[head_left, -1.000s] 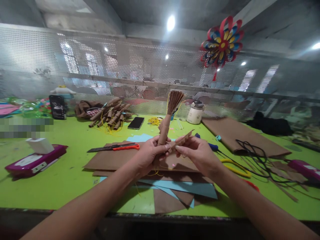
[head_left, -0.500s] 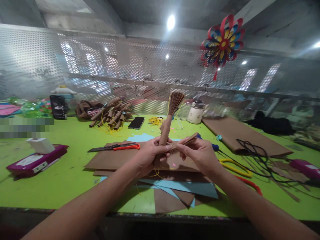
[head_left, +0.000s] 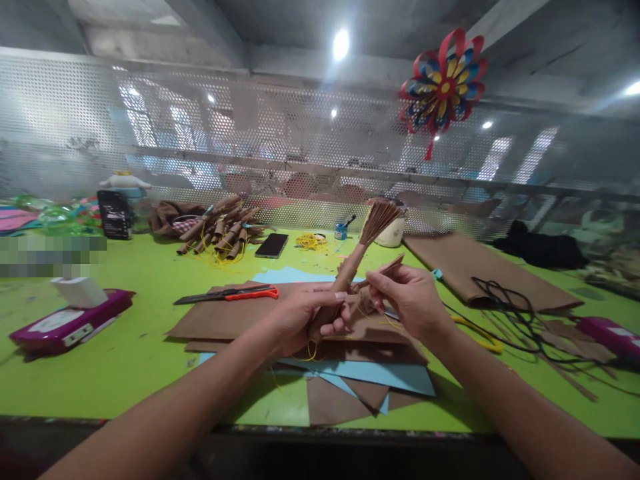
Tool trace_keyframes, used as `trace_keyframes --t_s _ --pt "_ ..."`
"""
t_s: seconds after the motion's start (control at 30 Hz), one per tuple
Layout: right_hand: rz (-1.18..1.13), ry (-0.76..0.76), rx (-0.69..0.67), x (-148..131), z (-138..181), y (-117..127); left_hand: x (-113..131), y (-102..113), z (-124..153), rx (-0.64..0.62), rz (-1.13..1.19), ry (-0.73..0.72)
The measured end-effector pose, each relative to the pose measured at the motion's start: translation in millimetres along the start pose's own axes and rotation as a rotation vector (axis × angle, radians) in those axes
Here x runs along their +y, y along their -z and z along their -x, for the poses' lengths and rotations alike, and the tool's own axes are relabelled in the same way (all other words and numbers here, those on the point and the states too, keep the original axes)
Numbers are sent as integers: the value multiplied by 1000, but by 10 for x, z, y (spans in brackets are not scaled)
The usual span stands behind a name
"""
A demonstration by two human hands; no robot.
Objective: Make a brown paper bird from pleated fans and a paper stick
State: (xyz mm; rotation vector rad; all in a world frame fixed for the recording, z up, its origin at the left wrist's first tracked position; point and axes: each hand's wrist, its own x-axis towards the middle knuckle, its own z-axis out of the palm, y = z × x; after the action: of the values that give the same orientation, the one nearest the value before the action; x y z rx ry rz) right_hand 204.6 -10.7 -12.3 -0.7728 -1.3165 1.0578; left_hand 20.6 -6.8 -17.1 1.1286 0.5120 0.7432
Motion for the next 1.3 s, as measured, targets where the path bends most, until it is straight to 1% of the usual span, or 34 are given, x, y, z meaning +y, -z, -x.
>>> trace_keyframes --t_s 0.07,0.23,0.5,0.67,0.97,1.2,1.3 --pt "7 -2 -8 -1 0 8 4 -16 3 -5 8 6" --pt "50 29 -14 5 -1 28 7 -29 11 -86 0 14" --pt "139 110 -14 1 -7 50 8 -31 24 -77 12 62" --pt "164 130 -6 -4 -2 41 13 -41 29 -111 -16 32" --pt "136 142 6 42 5 38 9 -40 33 -87 -7 52" --pt "-11 82 29 63 20 13 11 -45 26 -106 16 14" --pt "-41 75 45 76 13 11 11 -50 23 -120 24 2"
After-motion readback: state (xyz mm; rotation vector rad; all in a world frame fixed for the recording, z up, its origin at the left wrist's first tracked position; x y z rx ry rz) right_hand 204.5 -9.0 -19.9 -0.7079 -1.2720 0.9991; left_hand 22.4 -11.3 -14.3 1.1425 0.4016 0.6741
